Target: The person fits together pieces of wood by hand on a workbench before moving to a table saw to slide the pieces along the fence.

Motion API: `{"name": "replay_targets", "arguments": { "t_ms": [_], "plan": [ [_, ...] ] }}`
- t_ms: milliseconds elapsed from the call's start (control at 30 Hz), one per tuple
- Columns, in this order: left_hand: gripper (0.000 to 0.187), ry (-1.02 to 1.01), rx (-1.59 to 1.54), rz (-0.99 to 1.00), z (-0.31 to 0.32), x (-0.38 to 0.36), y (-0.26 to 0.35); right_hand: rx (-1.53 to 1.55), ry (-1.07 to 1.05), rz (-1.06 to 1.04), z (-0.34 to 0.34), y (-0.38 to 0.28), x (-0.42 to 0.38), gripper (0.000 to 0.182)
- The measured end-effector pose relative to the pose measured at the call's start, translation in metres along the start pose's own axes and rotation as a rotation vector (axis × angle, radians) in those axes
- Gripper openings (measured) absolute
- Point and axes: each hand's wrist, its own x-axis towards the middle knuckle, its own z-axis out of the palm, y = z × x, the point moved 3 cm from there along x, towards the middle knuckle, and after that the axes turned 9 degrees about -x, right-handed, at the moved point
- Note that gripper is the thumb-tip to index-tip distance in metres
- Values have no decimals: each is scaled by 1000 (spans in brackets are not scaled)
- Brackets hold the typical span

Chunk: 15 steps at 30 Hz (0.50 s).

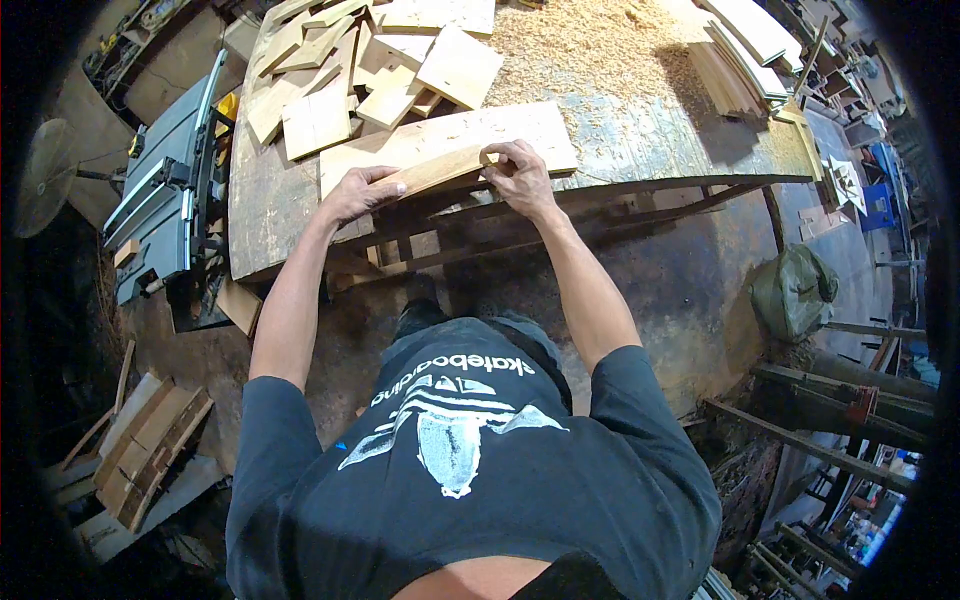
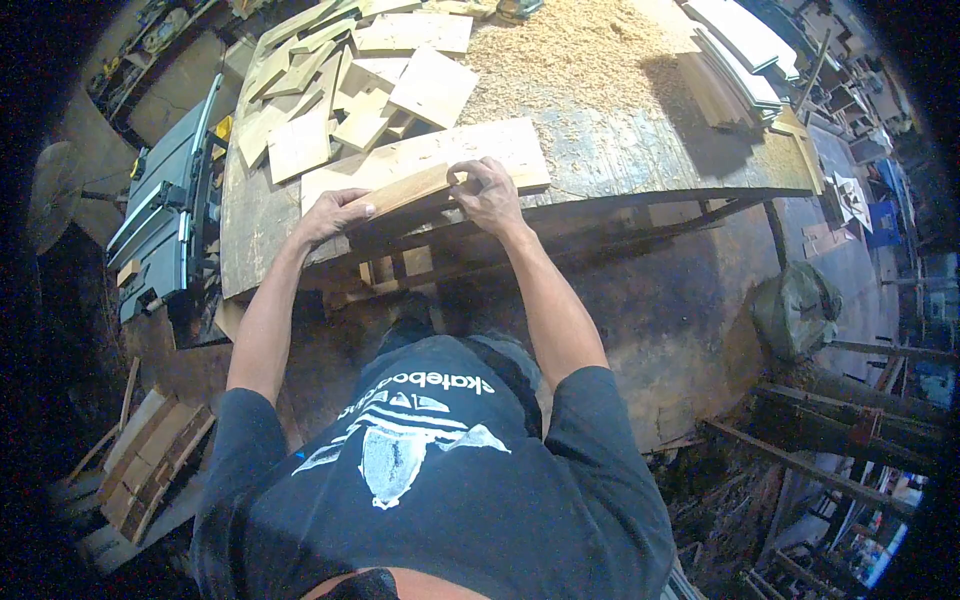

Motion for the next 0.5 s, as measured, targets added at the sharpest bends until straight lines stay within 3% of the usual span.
{"name": "replay_targets", "arguments": {
  "t_ms": [133, 500],
  "plan": [
    [57, -12, -62, -17, 2, -4, 5, 17, -74, 97, 0, 2, 1, 29],
    [58, -14, 1, -24, -1, -1, 2, 19, -84, 109, -1, -2, 2, 26]
  ]
}}
